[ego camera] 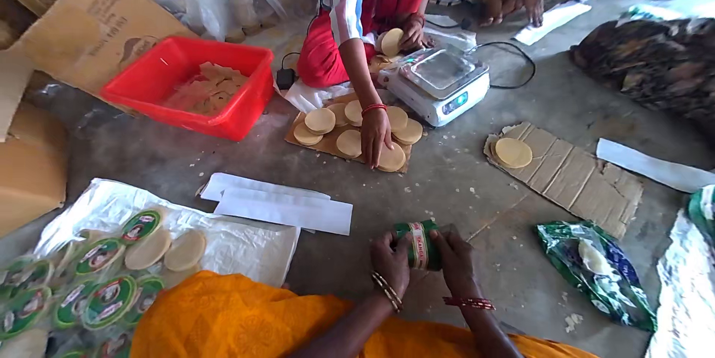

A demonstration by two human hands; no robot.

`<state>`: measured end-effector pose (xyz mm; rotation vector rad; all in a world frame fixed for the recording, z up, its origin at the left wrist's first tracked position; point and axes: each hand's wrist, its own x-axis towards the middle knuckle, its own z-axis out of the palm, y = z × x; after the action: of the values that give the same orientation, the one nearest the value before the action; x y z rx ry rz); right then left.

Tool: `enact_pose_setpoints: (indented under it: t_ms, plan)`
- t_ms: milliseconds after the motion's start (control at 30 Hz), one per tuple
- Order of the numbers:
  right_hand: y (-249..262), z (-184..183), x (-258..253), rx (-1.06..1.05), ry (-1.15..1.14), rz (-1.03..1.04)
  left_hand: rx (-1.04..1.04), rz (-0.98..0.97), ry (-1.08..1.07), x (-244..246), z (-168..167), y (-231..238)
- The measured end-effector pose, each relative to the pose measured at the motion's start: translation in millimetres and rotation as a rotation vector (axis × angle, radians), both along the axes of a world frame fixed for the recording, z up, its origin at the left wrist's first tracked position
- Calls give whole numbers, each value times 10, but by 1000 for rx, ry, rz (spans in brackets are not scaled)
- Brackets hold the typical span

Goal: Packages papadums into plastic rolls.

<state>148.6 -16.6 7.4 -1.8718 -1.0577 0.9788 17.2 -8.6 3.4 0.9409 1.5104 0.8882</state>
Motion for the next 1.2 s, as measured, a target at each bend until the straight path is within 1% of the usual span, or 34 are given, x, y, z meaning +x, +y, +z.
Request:
enact_pose_setpoints:
  t_ms: [100, 233, 267, 333, 367, 433, 533, 633, 733, 1067, 1200]
  plan:
    - [-14, -46, 21, 24, 181, -8, 84, 1, -100, -12, -86, 13]
    - [-34, -119, 68, 79, 414, 70, 154, -22, -208, -39, -215, -10]
    - [-39, -91, 82, 65, 440, 75, 144, -26, -233, -48, -211, -16]
    - [-54, -7, 118, -9, 474, 55, 45, -9, -302, -73, -108, -22]
    - [-58, 38, 132, -57, 472, 41, -27, 10, -328, -86, -30, -15]
    - [-57, 82, 137, -127, 446, 5, -128, 27, -289, -102, 51, 10]
    - [-78, 89, 125, -186, 432, -40, -176, 19, -186, -93, 82, 4]
    - [-96, 63, 122, -177, 424, -57, -135, -36, -58, -88, 111, 2]
    - [-100, 31, 118, -176, 355, -55, -91, -64, 4, -74, 103, -9]
    - [-42, 66, 114, -218, 341, -90, -61, -29, -28, -24, 73, -9]
    - [-59, 62, 71, -219, 338, -162, -26, -36, -3, -24, 52, -11]
